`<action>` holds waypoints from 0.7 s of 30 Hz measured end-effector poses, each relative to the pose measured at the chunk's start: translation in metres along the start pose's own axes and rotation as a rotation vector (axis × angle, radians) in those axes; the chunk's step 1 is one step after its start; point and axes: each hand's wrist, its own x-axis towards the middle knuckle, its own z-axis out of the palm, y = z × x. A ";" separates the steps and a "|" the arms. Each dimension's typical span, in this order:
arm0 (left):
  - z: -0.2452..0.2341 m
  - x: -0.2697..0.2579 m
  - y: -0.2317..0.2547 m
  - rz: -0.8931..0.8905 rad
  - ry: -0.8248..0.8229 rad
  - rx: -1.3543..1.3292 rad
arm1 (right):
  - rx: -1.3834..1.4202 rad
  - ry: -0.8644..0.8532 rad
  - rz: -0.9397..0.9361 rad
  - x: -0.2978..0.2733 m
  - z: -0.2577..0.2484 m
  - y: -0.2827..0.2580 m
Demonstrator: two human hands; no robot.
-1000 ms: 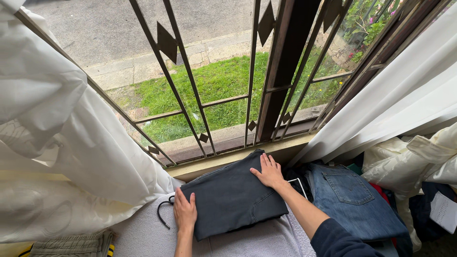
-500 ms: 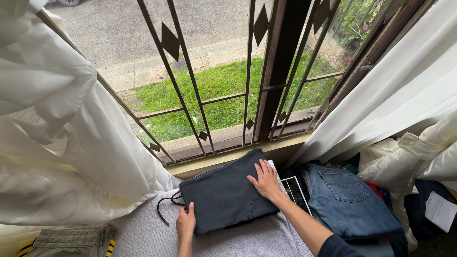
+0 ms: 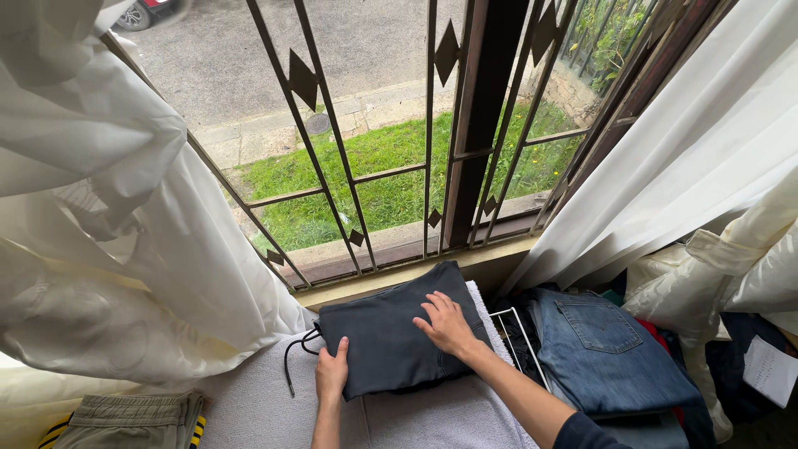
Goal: The person folds a pair of dark trousers and a pair of blue denim jeans by smoothing them flat on a surface and folding the legs over several times.
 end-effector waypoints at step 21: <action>0.006 -0.064 0.104 0.194 -0.196 -0.196 | 0.542 -0.291 0.180 0.024 -0.085 -0.125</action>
